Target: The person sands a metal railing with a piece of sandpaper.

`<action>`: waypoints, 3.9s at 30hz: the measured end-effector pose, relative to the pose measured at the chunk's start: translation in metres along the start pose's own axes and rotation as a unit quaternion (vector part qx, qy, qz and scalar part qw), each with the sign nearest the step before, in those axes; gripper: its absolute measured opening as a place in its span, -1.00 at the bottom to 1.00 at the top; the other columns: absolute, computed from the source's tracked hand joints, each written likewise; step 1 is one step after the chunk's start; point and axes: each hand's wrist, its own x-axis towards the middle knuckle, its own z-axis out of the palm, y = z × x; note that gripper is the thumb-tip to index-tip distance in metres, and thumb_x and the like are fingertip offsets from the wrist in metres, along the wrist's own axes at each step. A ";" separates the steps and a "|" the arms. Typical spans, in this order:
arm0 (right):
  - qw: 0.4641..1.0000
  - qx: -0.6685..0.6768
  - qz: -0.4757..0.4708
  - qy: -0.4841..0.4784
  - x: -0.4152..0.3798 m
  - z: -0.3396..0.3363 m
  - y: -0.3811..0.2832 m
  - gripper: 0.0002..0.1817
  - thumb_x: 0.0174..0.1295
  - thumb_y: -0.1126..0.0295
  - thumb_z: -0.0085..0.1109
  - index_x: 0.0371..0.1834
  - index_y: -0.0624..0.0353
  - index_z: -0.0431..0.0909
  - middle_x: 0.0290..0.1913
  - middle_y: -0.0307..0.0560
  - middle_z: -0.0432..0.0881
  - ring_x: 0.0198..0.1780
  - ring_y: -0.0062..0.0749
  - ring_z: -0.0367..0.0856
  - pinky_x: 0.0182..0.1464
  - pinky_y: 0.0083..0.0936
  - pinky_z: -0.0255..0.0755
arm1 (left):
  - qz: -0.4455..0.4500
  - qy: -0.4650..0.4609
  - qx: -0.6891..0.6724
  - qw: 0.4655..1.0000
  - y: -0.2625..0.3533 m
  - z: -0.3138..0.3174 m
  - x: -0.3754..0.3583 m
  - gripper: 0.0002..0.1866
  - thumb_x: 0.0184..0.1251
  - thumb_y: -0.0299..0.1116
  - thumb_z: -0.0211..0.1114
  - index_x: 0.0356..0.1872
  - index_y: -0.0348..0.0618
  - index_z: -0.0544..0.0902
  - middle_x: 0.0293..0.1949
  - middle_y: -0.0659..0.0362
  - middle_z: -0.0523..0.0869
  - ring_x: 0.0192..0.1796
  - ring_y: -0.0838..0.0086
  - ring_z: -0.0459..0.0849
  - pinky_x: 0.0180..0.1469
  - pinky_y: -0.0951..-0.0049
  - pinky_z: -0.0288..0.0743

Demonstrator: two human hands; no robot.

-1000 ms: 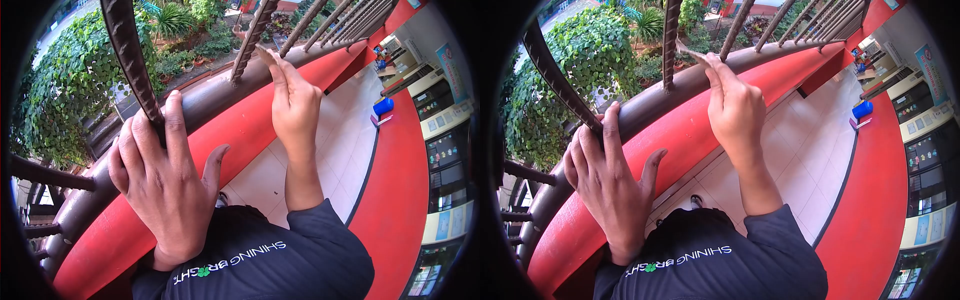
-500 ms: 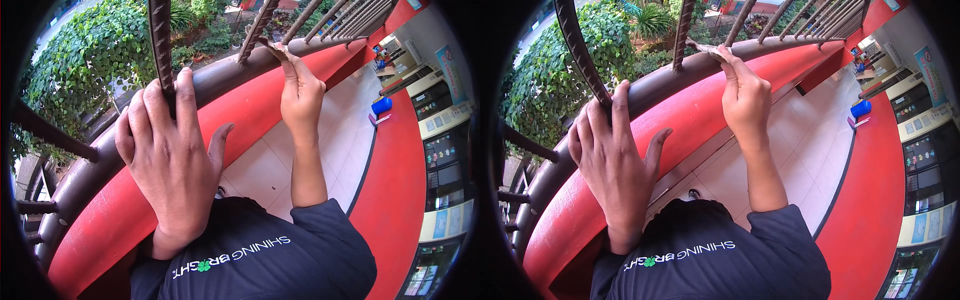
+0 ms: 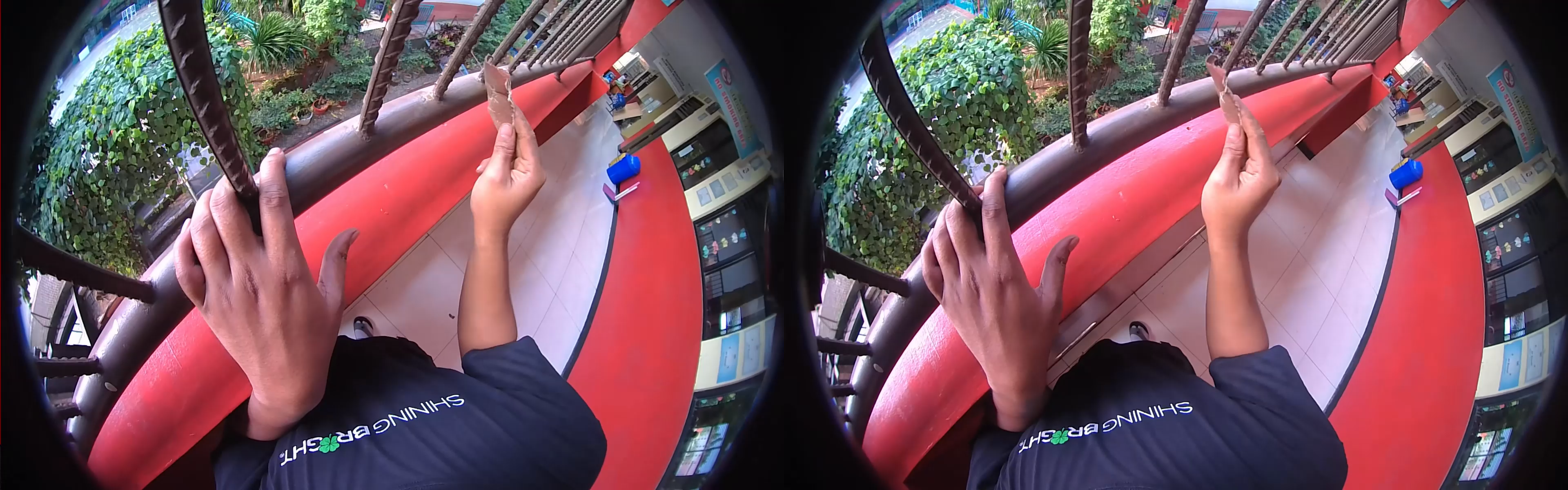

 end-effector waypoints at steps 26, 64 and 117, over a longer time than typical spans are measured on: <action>0.955 0.194 0.151 -0.165 0.038 0.013 -0.013 -0.41 0.59 0.50 0.09 0.65 0.26 0.27 -0.25 -0.23 0.75 -0.60 -0.86 0.24 -0.57 -0.75 0.21 | -0.023 -0.004 0.022 0.999 0.008 0.000 0.003 -0.05 0.06 -0.01 0.63 0.55 0.10 0.46 0.32 -0.05 0.53 0.41 -0.03 0.45 0.51 -0.08 0.19; 0.901 -0.287 -0.202 -0.254 0.024 -0.034 -0.039 0.04 0.30 0.62 0.08 0.81 -0.25 -0.16 -0.25 0.11 0.78 -0.35 0.04 0.77 -0.32 -0.02 0.63 | 0.018 0.046 0.022 0.999 0.002 0.004 0.000 -0.09 0.11 0.02 0.62 0.52 0.08 0.48 0.25 -0.09 0.53 0.37 0.01 0.48 0.45 -0.04 0.22; 0.980 -0.022 0.106 -0.165 0.043 0.006 -0.005 -0.81 0.37 0.34 0.49 -0.04 0.17 0.86 -0.45 -0.32 0.72 -0.45 -0.73 0.55 -0.39 -0.61 0.44 | 0.006 0.079 0.060 0.995 0.004 0.013 0.000 -0.18 0.17 0.06 0.57 0.49 0.14 0.51 0.19 -0.03 0.57 0.34 0.04 0.51 0.46 0.02 0.23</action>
